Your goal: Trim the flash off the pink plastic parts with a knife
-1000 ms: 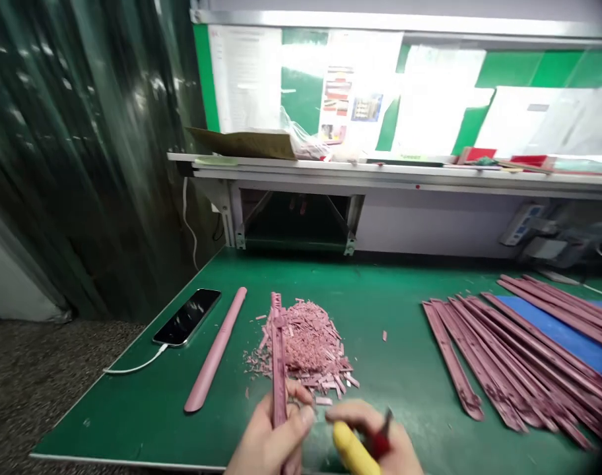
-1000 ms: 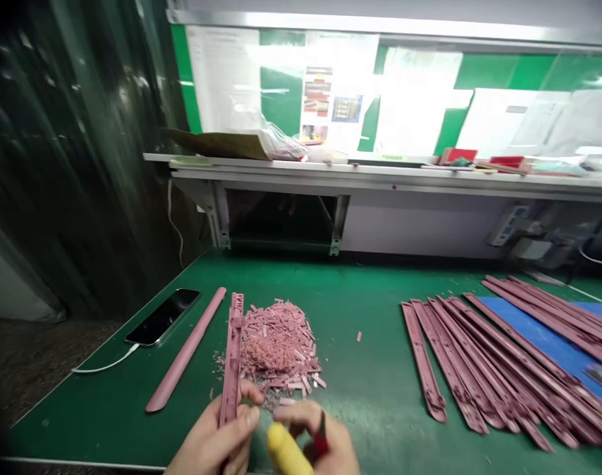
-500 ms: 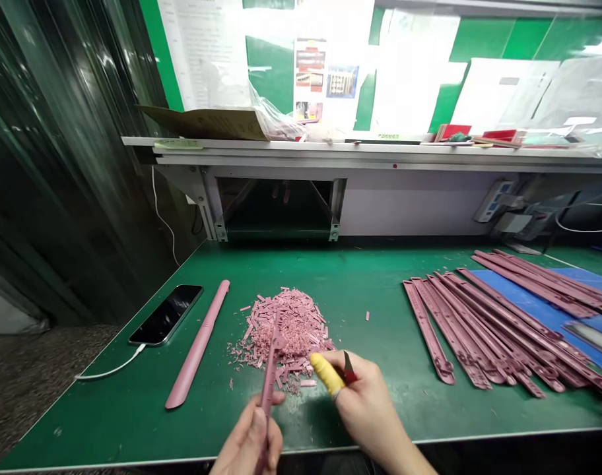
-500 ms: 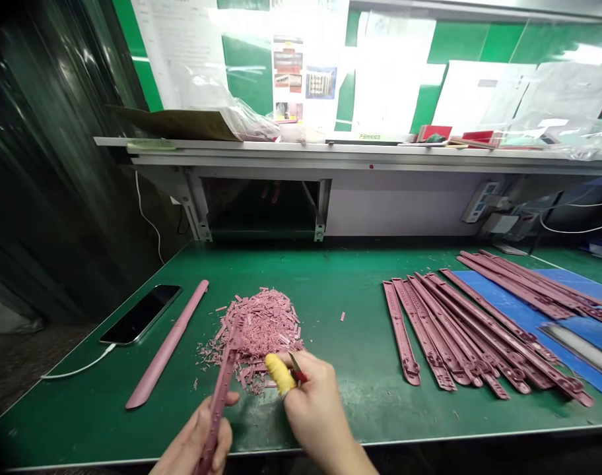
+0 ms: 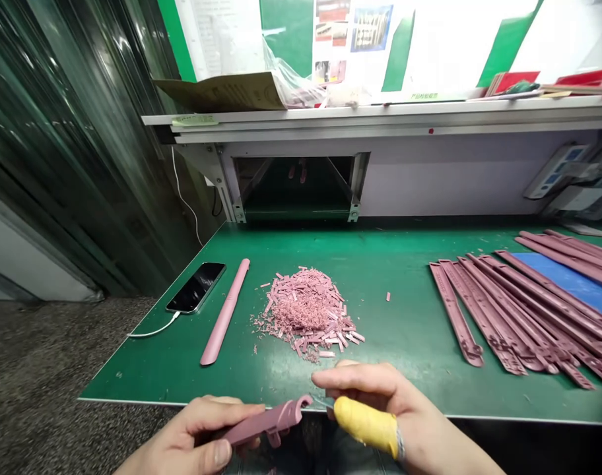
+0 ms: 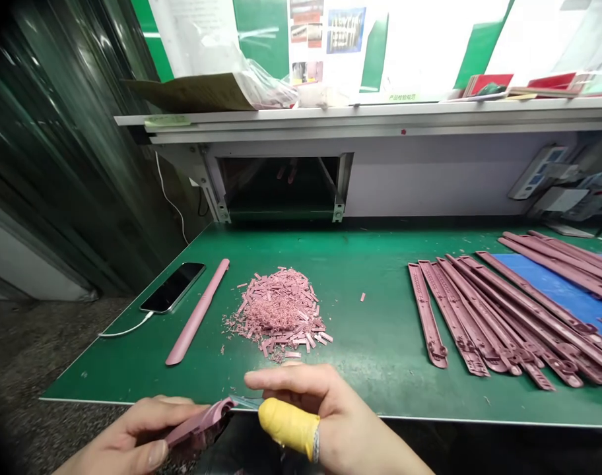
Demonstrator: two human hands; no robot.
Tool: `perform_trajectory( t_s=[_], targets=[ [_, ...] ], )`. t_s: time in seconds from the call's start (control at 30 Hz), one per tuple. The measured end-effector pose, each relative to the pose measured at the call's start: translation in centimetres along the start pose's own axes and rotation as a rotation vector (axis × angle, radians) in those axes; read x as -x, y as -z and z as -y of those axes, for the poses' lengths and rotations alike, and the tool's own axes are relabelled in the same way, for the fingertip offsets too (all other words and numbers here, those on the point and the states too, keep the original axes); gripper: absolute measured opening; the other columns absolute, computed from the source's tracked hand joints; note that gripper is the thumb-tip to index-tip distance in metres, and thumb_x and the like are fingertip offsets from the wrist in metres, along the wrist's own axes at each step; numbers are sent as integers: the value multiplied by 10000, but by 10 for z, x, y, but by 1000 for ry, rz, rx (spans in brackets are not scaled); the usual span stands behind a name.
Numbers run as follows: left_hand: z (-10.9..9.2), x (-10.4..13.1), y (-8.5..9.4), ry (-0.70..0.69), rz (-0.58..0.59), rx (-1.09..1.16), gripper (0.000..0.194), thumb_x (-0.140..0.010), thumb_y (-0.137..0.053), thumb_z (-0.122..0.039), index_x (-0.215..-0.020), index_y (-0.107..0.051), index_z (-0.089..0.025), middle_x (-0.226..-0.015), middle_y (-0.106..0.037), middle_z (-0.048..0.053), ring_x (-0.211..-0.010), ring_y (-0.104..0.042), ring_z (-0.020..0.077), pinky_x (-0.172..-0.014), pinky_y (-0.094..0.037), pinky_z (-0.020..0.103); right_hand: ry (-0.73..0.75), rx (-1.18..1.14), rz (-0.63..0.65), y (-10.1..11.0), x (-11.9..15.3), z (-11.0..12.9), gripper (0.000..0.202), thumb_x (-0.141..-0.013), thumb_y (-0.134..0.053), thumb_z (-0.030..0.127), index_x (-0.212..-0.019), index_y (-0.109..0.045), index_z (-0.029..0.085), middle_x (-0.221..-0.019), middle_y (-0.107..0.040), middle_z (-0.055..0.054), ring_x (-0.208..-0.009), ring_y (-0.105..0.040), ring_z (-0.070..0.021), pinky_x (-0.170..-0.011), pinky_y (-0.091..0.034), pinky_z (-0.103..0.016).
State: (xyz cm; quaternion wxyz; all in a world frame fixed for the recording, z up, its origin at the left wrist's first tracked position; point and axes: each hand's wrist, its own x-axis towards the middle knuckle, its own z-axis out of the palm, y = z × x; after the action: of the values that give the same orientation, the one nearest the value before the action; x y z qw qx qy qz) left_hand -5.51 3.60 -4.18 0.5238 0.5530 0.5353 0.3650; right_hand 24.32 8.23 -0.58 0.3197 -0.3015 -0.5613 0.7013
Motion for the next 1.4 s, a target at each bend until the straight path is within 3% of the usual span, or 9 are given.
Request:
perform_trajectory(
  t_s=[0.17,0.43,0.63,0.77,0.9,1.1,1.27,1.33,1.4],
  targets=[
    [-9,0,0,1,66,-41,403,-694,-664,-615,-985,-759,-352,-986,-723,90,-927,-642,311,-903,-468,455,9,-36,77,-4,-1,2,253,-851,-673,346,-1102,-703,360,-1004,-626,-9,-860,-557,-131,-755,-459,-235],
    [14,0,9,-93,63,-160,345,-739,-681,-516,-1061,-716,-399,-1107,-708,35,-1081,-600,268,-965,-453,367,100,-147,204,-5,-5,1,275,-871,-664,250,-1138,-688,310,-985,-635,-10,-881,-583,-104,-783,-458,-202],
    [25,0,13,-353,17,-423,411,-813,-647,-319,-1202,-614,-447,-1154,-696,-14,-1073,-633,202,-926,-494,268,205,7,89,-10,-1,4,302,-910,-609,298,-1179,-634,432,-1102,-631,-3,-1003,-597,-141,-881,-471,-268],
    [12,-2,2,-581,-154,-621,497,-772,-695,-233,-1231,-600,-397,-1112,-705,-18,-982,-671,159,-880,-501,175,291,274,-72,-15,0,5,307,-916,-567,383,-1216,-634,365,-991,-655,-53,-897,-605,-185,-845,-503,-329],
    [1,-4,-9,-816,-303,-647,574,-758,-651,-50,-1265,-576,-310,-1001,-689,11,-892,-662,162,-782,-543,210,334,327,-132,-18,-1,3,321,-931,-524,402,-1235,-617,359,-972,-655,-54,-854,-601,-184,-818,-516,-329],
    [14,-4,8,-975,-614,-919,617,-697,-691,0,-1240,-617,-286,-995,-683,58,-868,-643,210,-705,-527,313,108,150,-142,-21,0,7,316,-891,-585,438,-1199,-639,387,-1039,-649,-38,-877,-588,-177,-780,-501,-290],
    [25,-5,41,-1226,-616,-1220,568,-642,-736,-33,-1185,-663,-181,-971,-719,125,-801,-671,237,-674,-515,342,-123,-157,-7,-18,-4,1,417,-856,-640,458,-1265,-561,436,-751,-479,33,-562,-355,-63,-516,-326,-170],
    [26,-7,52,-1281,-573,-1290,561,-609,-764,-36,-1151,-683,-158,-976,-727,136,-793,-682,238,-674,-516,332,-164,-214,33,-16,-4,-1,442,-856,-650,438,-1284,-540,435,-758,-437,43,-555,-310,-52,-501,-277,-163],
    [24,-9,57,-1266,-575,-1226,548,-568,-801,-48,-1078,-723,-234,-915,-756,63,-734,-691,191,-659,-517,280,-162,-181,50,-14,-5,-1,411,-872,-637,416,-1273,-550,430,-795,-466,42,-587,-355,-54,-539,-316,-167]
  ],
)
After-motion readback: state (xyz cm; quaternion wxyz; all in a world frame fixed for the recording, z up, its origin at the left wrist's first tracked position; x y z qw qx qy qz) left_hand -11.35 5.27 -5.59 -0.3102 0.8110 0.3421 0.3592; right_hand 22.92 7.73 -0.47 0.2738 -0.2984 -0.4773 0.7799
